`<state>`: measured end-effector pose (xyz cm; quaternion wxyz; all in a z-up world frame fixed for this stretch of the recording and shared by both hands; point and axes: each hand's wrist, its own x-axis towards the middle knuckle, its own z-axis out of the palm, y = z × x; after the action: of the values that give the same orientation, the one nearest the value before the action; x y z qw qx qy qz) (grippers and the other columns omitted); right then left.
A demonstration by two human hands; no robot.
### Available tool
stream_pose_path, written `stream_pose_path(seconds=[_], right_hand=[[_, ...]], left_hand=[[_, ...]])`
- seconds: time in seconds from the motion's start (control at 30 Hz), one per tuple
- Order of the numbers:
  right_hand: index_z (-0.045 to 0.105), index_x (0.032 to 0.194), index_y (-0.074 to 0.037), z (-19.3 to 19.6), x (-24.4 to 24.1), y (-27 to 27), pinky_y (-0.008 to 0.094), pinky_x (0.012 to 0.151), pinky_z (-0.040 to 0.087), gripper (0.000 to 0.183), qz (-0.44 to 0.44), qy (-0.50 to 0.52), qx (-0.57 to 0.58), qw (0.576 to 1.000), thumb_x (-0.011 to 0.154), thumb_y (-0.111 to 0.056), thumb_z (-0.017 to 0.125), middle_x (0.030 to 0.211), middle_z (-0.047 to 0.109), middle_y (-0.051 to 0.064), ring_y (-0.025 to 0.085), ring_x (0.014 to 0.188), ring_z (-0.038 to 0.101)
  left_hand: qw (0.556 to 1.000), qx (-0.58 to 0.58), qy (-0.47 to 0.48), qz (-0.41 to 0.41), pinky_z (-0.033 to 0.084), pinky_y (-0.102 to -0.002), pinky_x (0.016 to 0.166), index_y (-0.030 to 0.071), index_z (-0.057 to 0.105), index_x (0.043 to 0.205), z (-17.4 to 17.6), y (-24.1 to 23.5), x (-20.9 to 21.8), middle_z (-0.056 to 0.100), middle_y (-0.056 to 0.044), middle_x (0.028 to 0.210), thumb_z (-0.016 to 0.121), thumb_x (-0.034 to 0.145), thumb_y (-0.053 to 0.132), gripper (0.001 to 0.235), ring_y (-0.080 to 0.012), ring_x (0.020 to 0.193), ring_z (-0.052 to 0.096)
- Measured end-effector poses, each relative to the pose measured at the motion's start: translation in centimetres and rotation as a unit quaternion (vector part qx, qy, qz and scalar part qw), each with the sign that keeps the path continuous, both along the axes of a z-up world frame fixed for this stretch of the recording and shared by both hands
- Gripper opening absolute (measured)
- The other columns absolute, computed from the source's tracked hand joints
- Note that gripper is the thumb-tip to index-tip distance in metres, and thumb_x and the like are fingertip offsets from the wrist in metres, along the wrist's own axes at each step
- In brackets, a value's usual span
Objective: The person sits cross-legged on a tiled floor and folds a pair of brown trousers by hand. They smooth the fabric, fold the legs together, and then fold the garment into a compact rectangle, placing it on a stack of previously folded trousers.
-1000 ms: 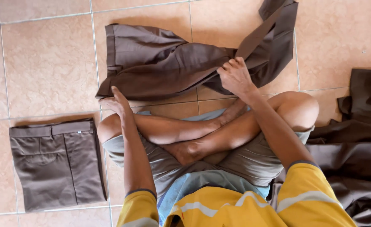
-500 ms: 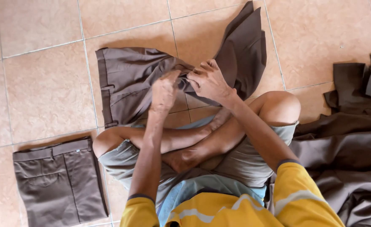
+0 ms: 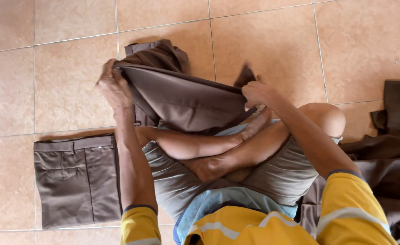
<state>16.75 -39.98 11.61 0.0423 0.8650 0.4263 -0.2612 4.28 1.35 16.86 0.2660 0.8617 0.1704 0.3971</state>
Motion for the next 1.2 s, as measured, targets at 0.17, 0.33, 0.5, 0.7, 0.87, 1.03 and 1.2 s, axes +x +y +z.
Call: stream_pose_path(seconds=[0.17,0.33,0.5,0.7,0.87,1.03,1.2], right_hand=[[0.076,0.093,-0.013,-6.3,6.2,-3.8,0.053,0.092,0.034,0.034,-0.083,-0.218,0.058,0.971,0.085,-0.045,0.066,0.092,0.071,0.012,0.03,0.099,0.068],[0.071,0.107,-0.029,4.7,6.4,-6.7,0.047,0.117,0.026,0.039,-0.049,-0.533,0.189,0.823,0.068,-0.025,0.074,0.109,0.062,-0.002,0.023,0.097,0.059],[0.069,0.104,-0.009,6.1,3.1,-8.0,0.038,0.093,0.039,0.048,-0.047,-0.471,0.276,0.836,0.057,-0.012,0.073,0.109,0.062,0.005,0.027,0.084,0.058],[0.074,0.091,-0.019,-10.9,2.1,-8.6,0.042,0.11,0.032,0.011,-0.008,-0.428,0.135,0.894,0.091,-0.021,0.064,0.105,0.063,0.0,0.022,0.1,0.054],[0.076,0.085,-0.017,-17.9,2.2,-6.8,0.056,0.102,0.031,0.014,-0.006,-0.316,0.027,0.948,0.08,-0.011,0.065,0.107,0.067,0.002,0.026,0.102,0.058],[0.084,0.1,-0.032,-17.0,3.9,-8.4,0.081,0.107,0.021,0.03,-0.156,-0.12,-0.033,0.98,0.075,-0.025,0.069,0.155,0.054,0.005,0.046,0.147,0.037],[0.078,0.076,-0.022,-7.0,3.2,-7.6,0.056,0.094,0.051,0.056,-0.471,0.002,0.189,0.862,0.096,-0.069,0.054,0.105,0.075,0.009,0.045,0.11,0.068]], left_hand=[[0.999,0.017,-0.022,-0.017,0.062,-0.046,0.078,0.002,0.076,0.107,0.0,3.8,2.2,0.078,-0.02,0.091,0.053,0.092,-0.008,0.029,-0.04,0.088,0.075],[0.983,0.136,-0.121,-0.021,0.058,-0.035,0.08,-0.005,0.068,0.114,3.4,6.4,3.0,0.073,-0.015,0.101,0.037,0.093,-0.004,0.037,-0.0255,0.092,0.072],[0.978,0.164,-0.109,-0.07,0.063,-0.044,0.083,-0.014,0.065,0.124,5.4,3.8,-4.1,0.073,-0.028,0.116,0.045,0.111,-0.004,0.025,-0.0401,0.103,0.075],[0.871,0.068,0.484,-0.047,0.056,-0.06,0.092,0.022,0.068,0.12,-17.1,10.3,-10.7,0.072,-0.014,0.113,0.061,0.091,0.011,0.033,-0.0433,0.112,0.066],[0.899,0.14,0.414,-0.001,0.061,-0.054,0.081,0.021,0.07,0.11,-14.6,0.9,-5.8,0.07,-0.008,0.11,0.077,0.084,0.016,0.028,-0.0371,0.099,0.072],[0.885,0.055,0.429,-0.17,0.032,-0.07,0.114,0.018,0.054,0.147,-16.6,-4.9,-1.9,0.041,-0.02,0.159,0.068,0.097,0.031,0.054,-0.0401,0.147,0.036],[0.834,0.016,0.54,-0.115,0.045,-0.064,0.109,0.028,0.045,0.158,-23.0,1.2,-0.9,0.032,-0.023,0.162,0.071,0.094,0.044,0.071,-0.0438,0.145,0.042]])
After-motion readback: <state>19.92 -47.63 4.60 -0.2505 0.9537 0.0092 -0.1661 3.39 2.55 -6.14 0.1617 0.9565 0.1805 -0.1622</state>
